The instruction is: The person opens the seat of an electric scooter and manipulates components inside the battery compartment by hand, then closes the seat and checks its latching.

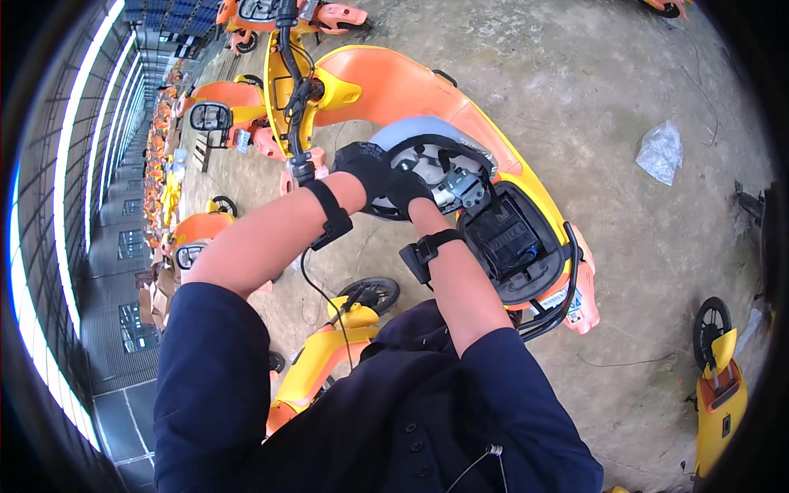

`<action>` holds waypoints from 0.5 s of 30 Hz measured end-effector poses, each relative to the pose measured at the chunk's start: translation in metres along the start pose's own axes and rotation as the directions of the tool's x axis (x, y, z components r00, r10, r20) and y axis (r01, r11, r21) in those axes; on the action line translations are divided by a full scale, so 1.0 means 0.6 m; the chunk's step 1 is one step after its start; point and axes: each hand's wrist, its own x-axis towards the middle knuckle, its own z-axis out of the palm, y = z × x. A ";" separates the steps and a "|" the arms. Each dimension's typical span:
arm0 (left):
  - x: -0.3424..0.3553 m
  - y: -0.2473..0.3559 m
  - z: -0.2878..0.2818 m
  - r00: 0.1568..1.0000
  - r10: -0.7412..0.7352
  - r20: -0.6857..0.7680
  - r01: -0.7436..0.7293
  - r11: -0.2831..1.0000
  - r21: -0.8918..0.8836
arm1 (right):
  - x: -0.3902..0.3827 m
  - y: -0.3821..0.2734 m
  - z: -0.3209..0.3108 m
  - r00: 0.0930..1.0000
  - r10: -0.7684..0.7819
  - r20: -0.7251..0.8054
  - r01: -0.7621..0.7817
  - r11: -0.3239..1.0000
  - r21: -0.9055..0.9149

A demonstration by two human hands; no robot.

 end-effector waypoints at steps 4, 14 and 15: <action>0.020 -0.008 0.000 0.996 -0.083 -0.017 0.082 0.996 -0.036 | 0.009 -0.014 0.005 0.973 0.223 -0.053 -0.214 0.967 0.137; 0.025 -0.029 -0.034 0.971 0.084 0.225 -0.096 0.995 0.041 | 0.018 0.001 0.007 0.977 0.208 0.043 -0.213 0.955 0.205; 0.031 -0.049 -0.014 0.967 0.199 0.159 -0.214 0.973 0.089 | 0.026 0.003 0.017 0.977 0.212 0.028 -0.214 0.963 0.164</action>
